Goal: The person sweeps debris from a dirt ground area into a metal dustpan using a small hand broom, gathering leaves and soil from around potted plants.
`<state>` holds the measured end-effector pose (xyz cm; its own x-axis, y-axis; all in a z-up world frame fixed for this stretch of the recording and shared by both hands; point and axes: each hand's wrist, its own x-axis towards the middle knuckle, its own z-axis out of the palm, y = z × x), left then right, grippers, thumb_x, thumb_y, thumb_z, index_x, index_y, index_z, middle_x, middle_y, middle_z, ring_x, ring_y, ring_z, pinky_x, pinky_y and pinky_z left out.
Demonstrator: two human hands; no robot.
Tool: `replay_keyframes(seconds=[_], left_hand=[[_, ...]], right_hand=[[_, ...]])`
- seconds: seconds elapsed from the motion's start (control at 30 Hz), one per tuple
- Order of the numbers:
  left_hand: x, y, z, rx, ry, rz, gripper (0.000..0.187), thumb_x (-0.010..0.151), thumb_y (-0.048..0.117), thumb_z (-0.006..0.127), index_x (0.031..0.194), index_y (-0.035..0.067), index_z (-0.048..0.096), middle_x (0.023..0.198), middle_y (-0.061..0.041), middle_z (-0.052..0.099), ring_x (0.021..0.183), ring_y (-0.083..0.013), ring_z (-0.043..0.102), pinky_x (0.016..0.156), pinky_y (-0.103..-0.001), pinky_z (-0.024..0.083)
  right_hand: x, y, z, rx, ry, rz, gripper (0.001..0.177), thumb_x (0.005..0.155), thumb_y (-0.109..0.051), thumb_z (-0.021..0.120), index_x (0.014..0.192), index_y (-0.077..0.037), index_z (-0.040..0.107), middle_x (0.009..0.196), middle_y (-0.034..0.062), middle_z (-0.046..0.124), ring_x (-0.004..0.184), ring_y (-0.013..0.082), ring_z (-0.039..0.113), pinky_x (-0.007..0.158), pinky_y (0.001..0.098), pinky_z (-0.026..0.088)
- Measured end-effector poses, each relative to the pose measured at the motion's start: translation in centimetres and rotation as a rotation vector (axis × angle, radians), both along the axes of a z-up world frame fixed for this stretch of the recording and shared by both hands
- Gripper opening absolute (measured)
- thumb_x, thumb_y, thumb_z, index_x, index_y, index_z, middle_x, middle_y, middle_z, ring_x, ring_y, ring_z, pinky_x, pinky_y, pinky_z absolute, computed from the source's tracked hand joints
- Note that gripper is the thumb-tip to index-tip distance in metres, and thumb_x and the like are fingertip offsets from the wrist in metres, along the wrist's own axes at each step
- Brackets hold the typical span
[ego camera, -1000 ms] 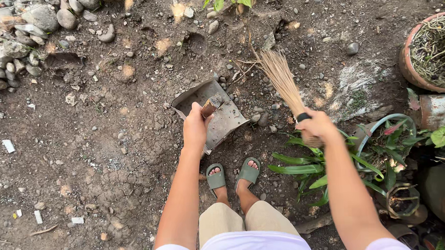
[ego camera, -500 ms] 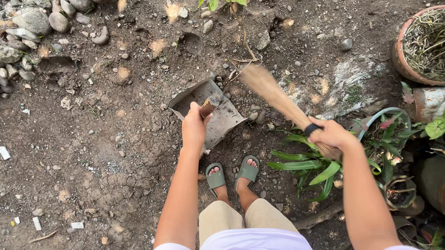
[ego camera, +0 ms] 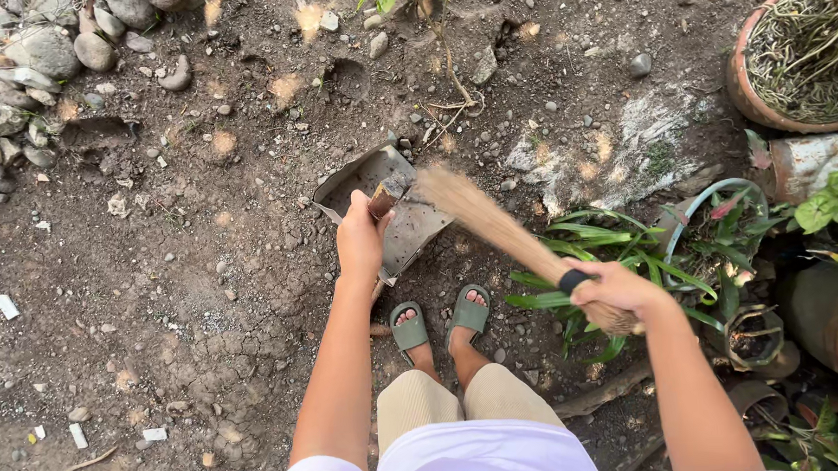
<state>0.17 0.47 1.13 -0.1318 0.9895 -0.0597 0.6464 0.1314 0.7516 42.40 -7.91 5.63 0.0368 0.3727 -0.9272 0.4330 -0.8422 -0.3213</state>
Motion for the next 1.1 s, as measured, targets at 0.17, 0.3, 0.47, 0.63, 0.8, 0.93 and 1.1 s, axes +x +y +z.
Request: replay_keyframes(seconds=[0.17,0.3,0.47,0.63,0.8,0.93,1.1], left_hand=[[-1.4,-0.4,-0.1,-0.056,-0.132,-0.023,0.039,0.086,0.015,0.081,0.105,0.004,0.048,0.095,-0.016,0.072,0.087,-0.0335,0.071,0.072,-0.043,0.055],[-2.4,-1.7,0.4,-0.214,-0.244,0.026,0.037,0.085,0.014,0.084,0.117,0.009,0.064,0.084,-0.015,0.071,0.076,-0.0230,0.064,0.072,-0.037,0.054],[-6.0,-2.5,0.9,-0.114,-0.346,-0.202,0.023,0.081,0.007,0.079,0.101,0.008,0.067,0.092,-0.004,0.075,0.084,-0.0113,0.069,0.074,-0.030,0.057],[-7.4,-2.5,2.2,-0.099,-0.320,-0.272,0.024,0.079,0.005,0.083,0.098,0.007,0.068,0.088,-0.008,0.074,0.080,-0.0135,0.067,0.074,-0.029,0.055],[-4.8,-3.3,1.5,-0.224,-0.078,-0.185,0.035,0.080,0.009,0.086,0.111,0.009,0.070,0.069,-0.013,0.067,0.059,-0.0180,0.058,0.061,-0.032,0.051],[-4.4,-4.1,0.0,-0.104,-0.163,-0.196,0.032,0.078,0.005,0.084,0.108,0.007,0.071,0.073,-0.010,0.068,0.064,-0.0142,0.060,0.062,-0.031,0.052],[-3.4,-3.6,-1.5,-0.133,-0.188,-0.162,0.039,0.076,0.002,0.083,0.112,0.007,0.068,0.068,-0.013,0.067,0.061,-0.0210,0.057,0.065,-0.032,0.052]], right_hand=[[2.9,-0.3,-4.4,0.149,-0.128,-0.148,0.092,0.072,-0.006,0.079,0.156,-0.024,0.047,0.096,0.0184,0.075,0.071,0.0250,0.068,0.071,0.0395,0.056],[2.6,-0.6,-9.8,0.320,-0.246,-0.135,0.089,0.070,-0.009,0.083,0.152,-0.012,0.050,0.113,0.0098,0.071,0.091,0.0191,0.069,0.083,0.0351,0.053],[-4.1,-3.4,-12.3,0.285,-0.264,-0.116,0.090,0.067,-0.009,0.086,0.149,-0.007,0.051,0.115,0.0120,0.072,0.092,0.0208,0.071,0.085,0.0331,0.055],[-4.6,-6.4,-6.1,0.138,0.004,-0.195,0.091,0.069,-0.009,0.081,0.154,-0.020,0.051,0.103,0.0201,0.075,0.080,0.0252,0.068,0.076,0.0374,0.055],[-3.0,-9.0,-4.9,0.201,-0.041,-0.372,0.097,0.068,-0.008,0.082,0.156,-0.023,0.046,0.110,0.0196,0.072,0.084,0.0277,0.067,0.076,0.0396,0.053],[-3.6,-8.0,-11.5,0.414,-0.269,-0.262,0.097,0.064,-0.013,0.087,0.153,-0.013,0.047,0.121,0.0121,0.072,0.097,0.0216,0.069,0.085,0.0325,0.053],[-6.7,-7.6,-12.8,0.274,-0.337,-0.048,0.098,0.062,-0.017,0.085,0.153,-0.016,0.050,0.112,0.0159,0.075,0.092,0.0230,0.070,0.085,0.0323,0.054]])
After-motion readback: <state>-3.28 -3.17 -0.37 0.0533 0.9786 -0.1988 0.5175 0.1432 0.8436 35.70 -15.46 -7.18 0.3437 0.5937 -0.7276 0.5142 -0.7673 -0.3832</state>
